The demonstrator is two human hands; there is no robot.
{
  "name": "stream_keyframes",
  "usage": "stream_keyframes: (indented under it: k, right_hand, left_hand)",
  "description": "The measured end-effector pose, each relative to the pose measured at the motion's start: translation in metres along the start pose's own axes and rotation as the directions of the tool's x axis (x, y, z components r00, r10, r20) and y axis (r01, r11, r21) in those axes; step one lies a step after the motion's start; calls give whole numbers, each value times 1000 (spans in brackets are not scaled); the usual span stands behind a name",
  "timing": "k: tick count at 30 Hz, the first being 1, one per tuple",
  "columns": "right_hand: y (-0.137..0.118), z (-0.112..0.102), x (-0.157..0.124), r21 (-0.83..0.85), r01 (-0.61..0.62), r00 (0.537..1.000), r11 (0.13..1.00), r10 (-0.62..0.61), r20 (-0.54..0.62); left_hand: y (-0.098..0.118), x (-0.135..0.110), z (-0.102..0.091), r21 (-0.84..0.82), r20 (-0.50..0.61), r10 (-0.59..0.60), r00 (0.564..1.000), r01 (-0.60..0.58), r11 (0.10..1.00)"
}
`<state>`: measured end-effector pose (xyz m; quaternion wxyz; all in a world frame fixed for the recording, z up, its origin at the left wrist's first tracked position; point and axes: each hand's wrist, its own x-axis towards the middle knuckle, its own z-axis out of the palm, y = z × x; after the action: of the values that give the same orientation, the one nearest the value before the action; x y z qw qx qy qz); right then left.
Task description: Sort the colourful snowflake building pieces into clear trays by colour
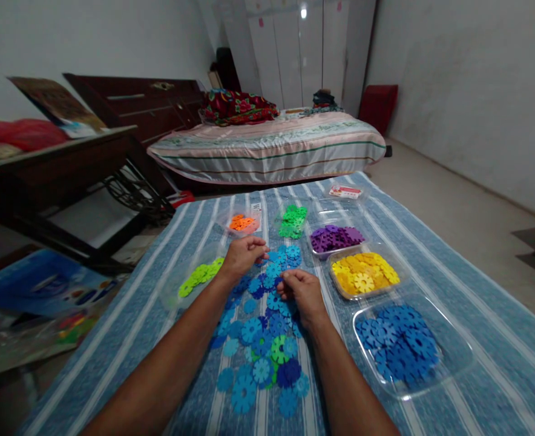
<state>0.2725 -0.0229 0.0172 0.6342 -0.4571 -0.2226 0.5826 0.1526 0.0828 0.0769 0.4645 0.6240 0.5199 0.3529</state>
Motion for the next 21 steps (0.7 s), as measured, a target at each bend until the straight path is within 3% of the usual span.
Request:
stream_keyframes:
  k: [5,10,16,21]
  right_hand:
    - [1,-5,1,6,-1,1000,1000,1,11]
    - [3,-10,2,0,1,1000,1000,-1,23]
    - [1,-9,0,-28,5,1000,1000,-5,10]
    - [-1,-8,-1,-42,0,1000,999,-1,-8]
  left_hand:
    - [-21,-43,-23,221,150,19,988,-53,974]
    - [-24,-93,-36,393,267,-14,964,-96,915]
    - [-21,-142,-29,500,366,-30,930,-169,849]
    - [-34,-155,-19,582,383,-4,924,-237,778]
